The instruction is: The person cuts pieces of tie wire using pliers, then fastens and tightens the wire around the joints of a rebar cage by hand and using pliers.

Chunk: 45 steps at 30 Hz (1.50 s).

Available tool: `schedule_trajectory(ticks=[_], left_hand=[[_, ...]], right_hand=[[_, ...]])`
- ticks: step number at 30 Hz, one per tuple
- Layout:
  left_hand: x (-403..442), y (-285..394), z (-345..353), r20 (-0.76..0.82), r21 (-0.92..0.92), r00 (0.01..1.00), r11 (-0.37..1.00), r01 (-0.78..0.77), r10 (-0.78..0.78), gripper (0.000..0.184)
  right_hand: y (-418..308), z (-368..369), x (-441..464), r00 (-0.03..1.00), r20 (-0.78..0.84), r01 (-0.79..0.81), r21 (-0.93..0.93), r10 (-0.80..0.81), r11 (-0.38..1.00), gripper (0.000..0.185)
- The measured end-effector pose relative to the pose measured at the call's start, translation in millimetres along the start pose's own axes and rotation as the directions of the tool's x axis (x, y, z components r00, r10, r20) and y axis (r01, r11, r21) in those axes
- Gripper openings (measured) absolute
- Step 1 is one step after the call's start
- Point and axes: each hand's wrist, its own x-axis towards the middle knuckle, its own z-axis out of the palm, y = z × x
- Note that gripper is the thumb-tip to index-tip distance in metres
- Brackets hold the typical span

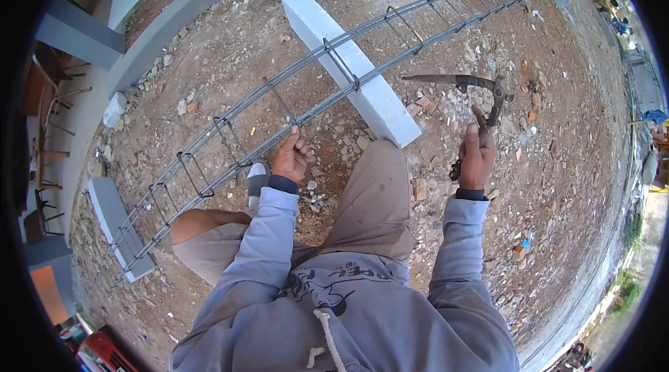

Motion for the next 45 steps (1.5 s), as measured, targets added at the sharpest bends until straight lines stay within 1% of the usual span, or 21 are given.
schedule_trajectory(ticks=[3, 4, 7, 8, 9, 10, 11, 13, 15, 18, 21, 24, 27, 30, 33, 36, 39, 42, 43, 44, 45], left_hand=[[-2, 4, -1, -0.014, 0.062, 1.0, 0.998, -0.015, 0.015, 0.03], [-4, 4, 2, -0.023, 0.07, 0.999, 0.997, -0.031, 0.032, 0.03], [-9, -2, 5, -0.031, 0.048, 0.999, 0.998, -0.035, 0.037, 0.029], [-9, -4, 5, -0.03, 0.03, 0.999, 0.999, -0.028, 0.029, 0.028], [-8, -5, 5, -0.028, 0.029, 0.999, 0.999, -0.031, 0.032, 0.028], [-8, -6, 3, -0.03, 0.027, 0.999, 0.999, -0.032, 0.033, 0.028], [-9, -7, 0, -0.034, 0.026, 0.999, 0.999, -0.031, 0.032, 0.028], [-10, -5, 1, -0.051, 0.054, 0.998, 0.998, -0.03, 0.032, 0.026], [-11, -5, 1, -0.061, 0.066, 0.997, 0.997, -0.037, 0.042, 0.026], [-11, -6, 0, -0.059, 0.062, 0.996, 0.996, -0.057, 0.06, 0.025], [-11, -6, 1, -0.048, 0.086, 0.998, 0.995, -0.041, 0.045, 0.022], [-10, -9, 2, -0.055, 0.078, 0.997, 0.996, -0.043, 0.047, 0.021], [-11, -9, 2, -0.063, 0.057, 0.997, 0.997, -0.051, 0.055, 0.02], [-6, -13, -3, -0.042, 0.054, 0.997, 0.996, -0.067, 0.069, 0.019], [-7, -13, -5, -0.035, 0.048, 0.997, 0.997, -0.066, 0.067, 0.017], [-10, -12, -2, -0.028, 0.023, 0.997, 0.997, -0.077, 0.077, 0.014], [-11, -14, -2, -0.02, 0.007, 0.996, 0.996, -0.092, 0.092, 0.015], [-15, -20, 1, -0.019, -0.043, 0.994, 0.993, -0.108, 0.108, 0.027], [-19, -19, 9, -0.04, -0.082, 0.994, 0.992, -0.101, 0.098, 0.032], [-24, -17, 17, -0.061, -0.12, 0.994, 0.988, -0.094, 0.087, 0.038], [-28, -15, 25, 0.004, -0.151, 0.996, 0.984, -0.092, 0.093, 0.041]], right_hand=[[-20, 4, -4, 0.991, -0.018, 0.131, 0.205, -0.13, 0.97, 0.062], [-19, 9, -1, 0.988, -0.05, 0.153, 0.324, -0.145, 0.934, 0.064], [-36, 23, 1, 0.945, 0.299, -0.056, 0.549, -0.134, 0.834, 0.062], [-33, 27, 1, 0.909, 0.406, -0.155, 0.544, -0.097, 0.825, 0.059], [-37, 42, -5, 0.91, 0.413, -0.223, 0.427, 0.03, 0.876, 0.051], [-38, 53, -7, 0.873, 0.479, -0.194, 0.169, 0.091, 0.966, 0.045], [-37, 63, -10, 0.835, 0.522, -0.139, -0.101, 0.171, 0.985, 0.039], [-11, 90, -16, 0.715, 0.669, 0.008, -0.296, 0.201, 0.955, 0.03], [1, 116, -23, 0.616, 0.759, 0.277, -0.459, 0.211, 0.844, 0.028], [24, 144, -28, 0.601, 0.797, 0.604, -0.499, 0.056, 0.621, 0.03], [8, 161, -27, 0.557, 0.78, 0.66, -0.624, 0.285, 0.419, 0.045], [-7, 166, -30, 0.544, 0.794, 0.681, -0.607, 0.272, 0.409, 0.061], [-4, 172, -34, 0.564, 0.767, 0.723, -0.638, 0.307, 0.266, 0.068], [-7, 175, -39, 0.528, 0.8, 0.792, -0.585, 0.284, 0.175, 0.066], [-8, 176, -43, 0.568, 0.786, 0.764, -0.614, 0.245, 0.2, 0.065], [-10, 175, -47, 0.57, 0.772, 0.754, -0.627, 0.281, 0.196, 0.064], [-3, 173, -47, 0.573, 0.79, 0.756, -0.612, 0.219, 0.231, 0.054], [20, 173, -34, 0.504, 0.8, 0.706, -0.599, 0.326, 0.377, 0.04], [25, 174, -27, 0.431, 0.763, 0.554, -0.645, 0.482, 0.526, 0.037], [29, 176, -20, 0.315, 0.727, 0.366, -0.686, 0.61, 0.628, 0.036], [34, 176, -18, 0.167, 0.693, 0.154, -0.721, 0.701, 0.676, 0.036]])
